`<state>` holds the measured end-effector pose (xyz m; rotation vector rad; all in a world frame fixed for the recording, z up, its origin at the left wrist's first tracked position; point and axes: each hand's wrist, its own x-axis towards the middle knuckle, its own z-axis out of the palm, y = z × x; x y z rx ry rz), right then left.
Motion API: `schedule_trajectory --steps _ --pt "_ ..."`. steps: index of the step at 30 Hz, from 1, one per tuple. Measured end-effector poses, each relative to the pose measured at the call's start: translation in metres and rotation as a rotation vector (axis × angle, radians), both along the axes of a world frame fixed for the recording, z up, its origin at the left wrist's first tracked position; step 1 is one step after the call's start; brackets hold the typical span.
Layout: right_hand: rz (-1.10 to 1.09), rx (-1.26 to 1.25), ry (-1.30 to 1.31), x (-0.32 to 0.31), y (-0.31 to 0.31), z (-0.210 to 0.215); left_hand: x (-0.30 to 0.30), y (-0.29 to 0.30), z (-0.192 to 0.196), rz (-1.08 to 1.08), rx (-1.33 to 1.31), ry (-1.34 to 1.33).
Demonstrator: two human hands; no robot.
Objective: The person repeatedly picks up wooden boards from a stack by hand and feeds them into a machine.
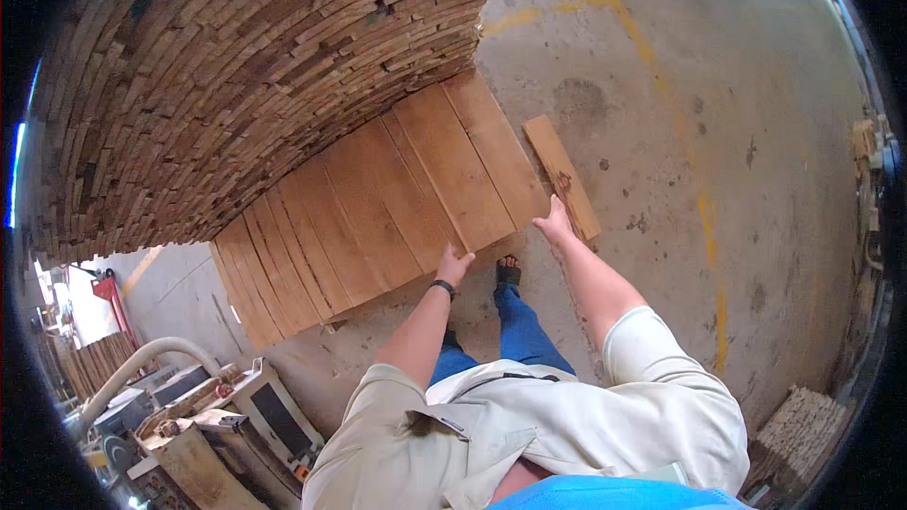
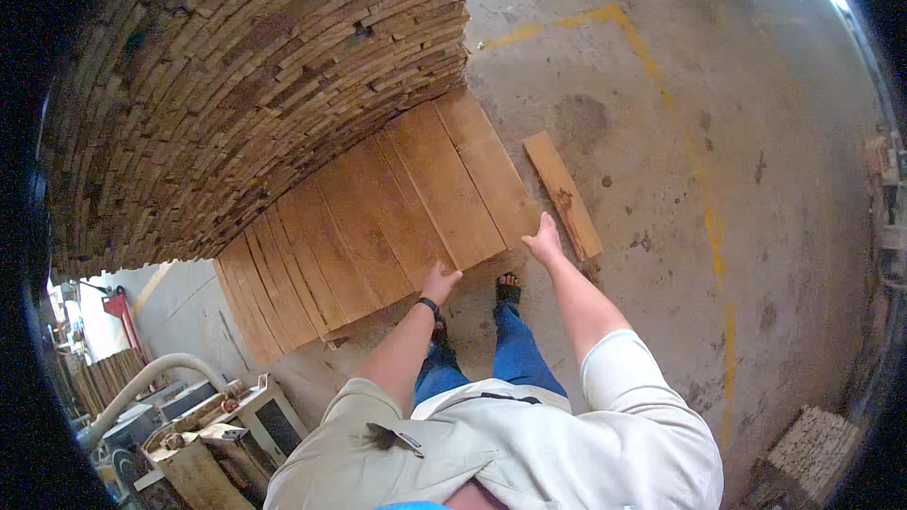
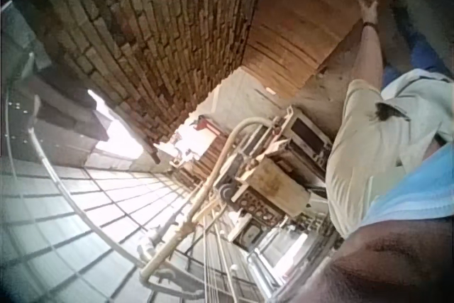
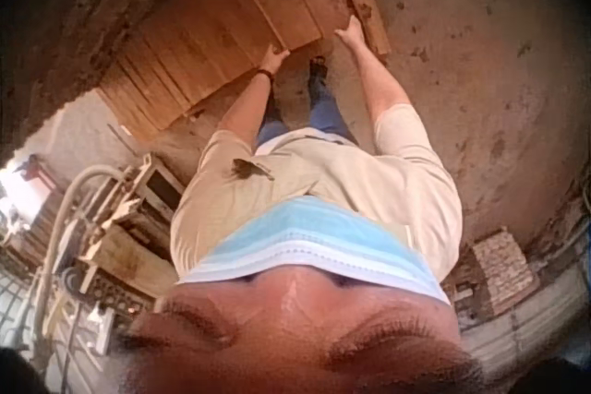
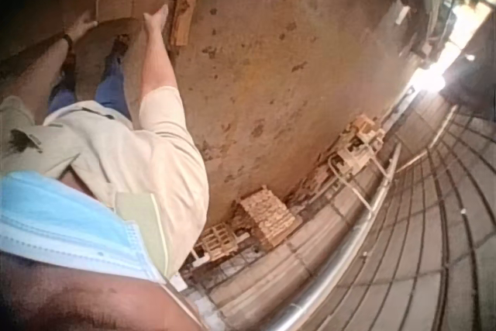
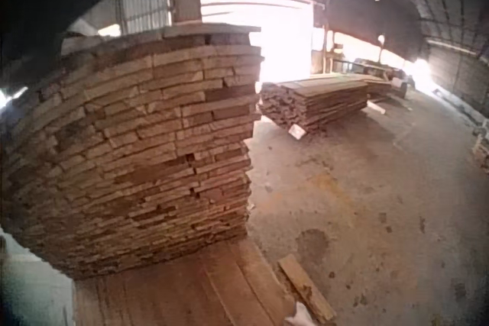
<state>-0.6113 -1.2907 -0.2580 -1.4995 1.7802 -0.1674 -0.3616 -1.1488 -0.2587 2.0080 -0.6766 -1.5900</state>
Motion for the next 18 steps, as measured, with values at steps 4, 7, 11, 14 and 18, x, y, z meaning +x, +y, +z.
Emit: schedule_trajectory --steps 4,7,11,14,18 --pt "0.052 0.095 0.019 0.041 -0.024 0.008 0.004 -0.013 -0.055 0.181 -0.107 0.075" --pt "0.061 0.072 0.062 0.041 -0.017 0.005 -0.008 -0.007 -0.063 0.161 -0.054 -0.16" --pt "0.07 0.121 0.04 0.027 0.025 -0.012 -0.022 0.022 -0.052 0.121 0.005 -0.527" --pt "0.039 0.057 -0.215 0.028 0.049 -0.036 0.024 0.059 -0.081 0.301 -0.137 -0.195" --pt "-0.363 0.186 -0.391 -0.004 0.084 -0.064 -0.018 0.041 -0.032 0.918 0.327 0.206"
